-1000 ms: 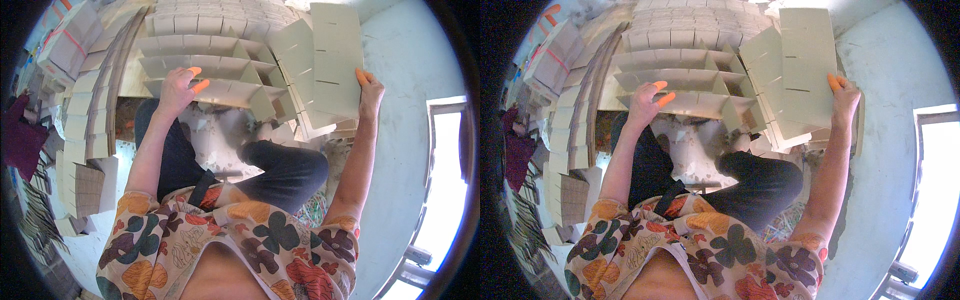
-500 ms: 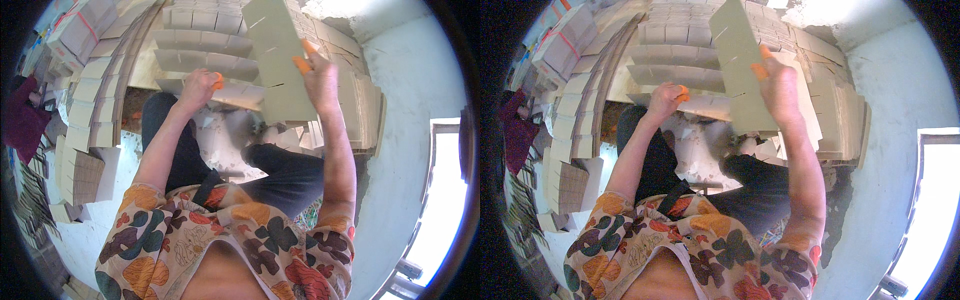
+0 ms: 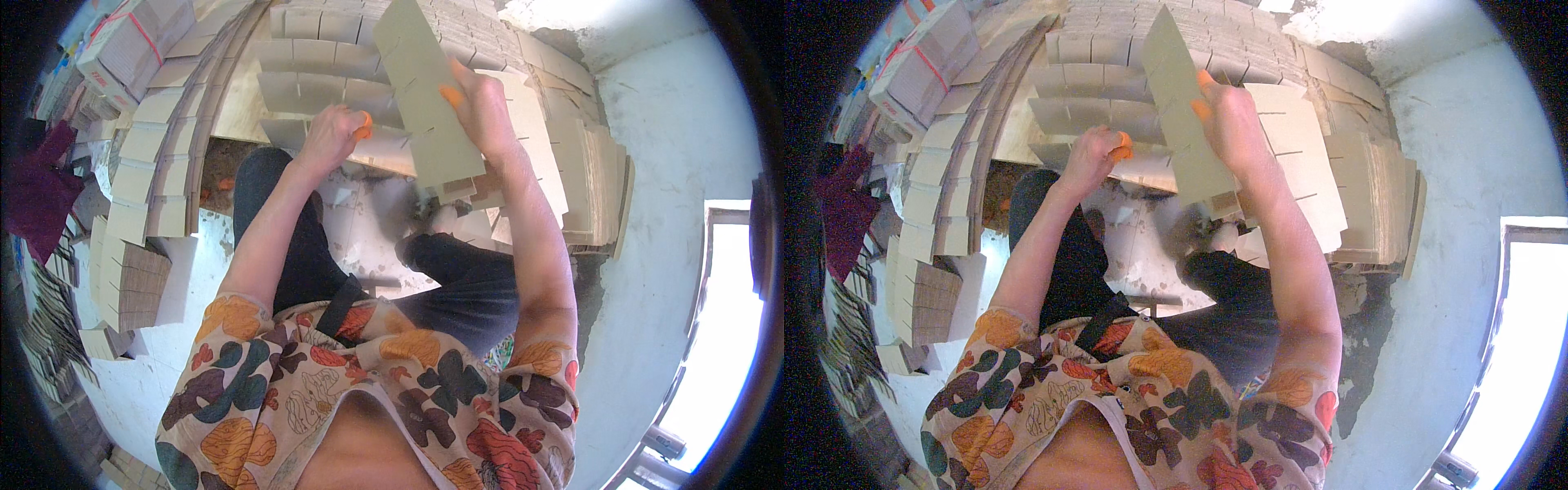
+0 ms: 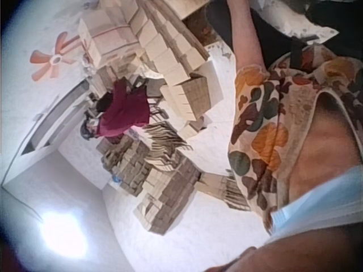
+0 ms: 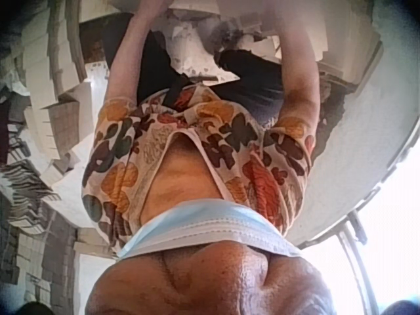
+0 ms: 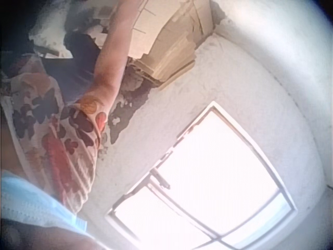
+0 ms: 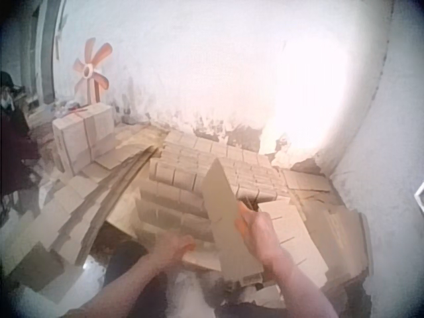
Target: The person sits on the floor and repeatedly inserts pre-cut cardboard dividers into a larger cardboard structure. They pick up individual dividers, align them, and slide them into place, then stack the completed units.
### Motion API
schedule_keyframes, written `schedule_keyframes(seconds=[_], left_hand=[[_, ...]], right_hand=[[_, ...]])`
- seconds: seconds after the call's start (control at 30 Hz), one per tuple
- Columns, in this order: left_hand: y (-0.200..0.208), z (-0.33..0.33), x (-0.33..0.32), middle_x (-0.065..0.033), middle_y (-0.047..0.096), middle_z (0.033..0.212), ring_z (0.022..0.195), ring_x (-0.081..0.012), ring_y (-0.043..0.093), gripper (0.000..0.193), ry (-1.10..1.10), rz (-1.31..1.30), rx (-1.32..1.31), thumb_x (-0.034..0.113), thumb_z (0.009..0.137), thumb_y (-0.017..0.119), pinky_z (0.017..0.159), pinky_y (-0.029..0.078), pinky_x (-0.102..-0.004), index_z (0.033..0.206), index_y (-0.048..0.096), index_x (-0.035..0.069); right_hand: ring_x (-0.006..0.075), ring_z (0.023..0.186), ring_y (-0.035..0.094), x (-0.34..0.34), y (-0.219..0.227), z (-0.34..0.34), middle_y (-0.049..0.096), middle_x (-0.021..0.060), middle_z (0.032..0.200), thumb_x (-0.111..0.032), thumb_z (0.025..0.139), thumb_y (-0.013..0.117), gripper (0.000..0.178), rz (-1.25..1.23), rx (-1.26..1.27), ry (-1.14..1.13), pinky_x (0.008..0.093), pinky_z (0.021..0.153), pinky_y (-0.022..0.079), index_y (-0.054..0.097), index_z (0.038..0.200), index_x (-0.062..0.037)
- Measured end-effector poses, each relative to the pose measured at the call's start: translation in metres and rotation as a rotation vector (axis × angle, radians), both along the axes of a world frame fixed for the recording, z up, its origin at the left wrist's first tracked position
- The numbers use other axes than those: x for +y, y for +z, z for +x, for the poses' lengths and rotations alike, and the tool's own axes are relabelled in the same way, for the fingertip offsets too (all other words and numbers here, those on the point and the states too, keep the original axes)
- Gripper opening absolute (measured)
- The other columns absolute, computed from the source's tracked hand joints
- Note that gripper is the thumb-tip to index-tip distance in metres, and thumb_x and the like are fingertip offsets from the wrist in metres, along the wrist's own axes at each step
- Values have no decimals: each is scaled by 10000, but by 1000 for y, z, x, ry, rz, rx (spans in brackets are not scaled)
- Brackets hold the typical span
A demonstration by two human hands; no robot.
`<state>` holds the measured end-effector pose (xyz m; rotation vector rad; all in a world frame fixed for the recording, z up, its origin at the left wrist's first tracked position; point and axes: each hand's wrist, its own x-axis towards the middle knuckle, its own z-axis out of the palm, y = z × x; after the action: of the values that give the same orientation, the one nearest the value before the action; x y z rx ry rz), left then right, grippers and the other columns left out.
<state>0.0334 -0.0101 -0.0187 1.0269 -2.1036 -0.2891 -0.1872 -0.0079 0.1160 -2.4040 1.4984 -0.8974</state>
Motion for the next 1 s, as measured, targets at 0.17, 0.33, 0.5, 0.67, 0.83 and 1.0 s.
schedule_keyframes(seconds=[0.17, 0.33, 0.5, 0.67, 0.83, 1.0], left_hand=[[3, -4, -4, -149, 538, 634, 689, -337, 559, 83, -31, 27, 25, 118, 701, 675, 607, 450, -434, 755, 631, 73], [-1, -2, -2, -143, 531, 617, 688, -334, 555, 88, 7, 2, -10, 127, 698, 679, 608, 451, -435, 758, 636, 81], [-3, 0, -4, -140, 538, 626, 714, -329, 554, 99, -9, 36, 3, 124, 694, 685, 620, 451, -432, 767, 635, 80], [7, -1, -2, -135, 559, 670, 720, -328, 553, 97, -42, 66, 8, 115, 697, 682, 643, 451, -424, 770, 632, 76], [12, -4, -2, -126, 575, 697, 702, -320, 550, 115, -7, 70, -9, 108, 697, 691, 645, 449, -411, 772, 614, 66], [1, -5, -7, -131, 571, 711, 711, -325, 555, 94, 7, 58, -5, 70, 694, 654, 635, 450, -418, 782, 621, 70]], right_hand=[[419, 767, 601, -11, 0, 1, 586, 286, 780, -11, 775, 602, 237, -39, 71, -8, 431, 650, 478, 588, 1000, 62], [414, 728, 600, 1, -7, 11, 591, 278, 786, -12, 764, 607, 127, 32, 14, -154, 439, 627, 472, 591, 866, 62], [402, 700, 602, -2, -22, 5, 592, 261, 748, 0, 750, 610, 68, -124, -19, -133, 434, 609, 472, 593, 791, 51], [396, 729, 604, -13, -35, 1, 601, 242, 743, 17, 725, 610, 55, -43, -108, -41, 442, 642, 477, 597, 775, 36], [393, 795, 611, -18, -51, 9, 590, 288, 842, 35, 758, 581, 172, 39, 87, -13, 419, 673, 479, 603, 928, 39], [411, 824, 599, -12, -38, 25, 613, 255, 829, -73, 765, 624, 196, 264, 293, -122, 458, 703, 481, 591, 935, 20]])
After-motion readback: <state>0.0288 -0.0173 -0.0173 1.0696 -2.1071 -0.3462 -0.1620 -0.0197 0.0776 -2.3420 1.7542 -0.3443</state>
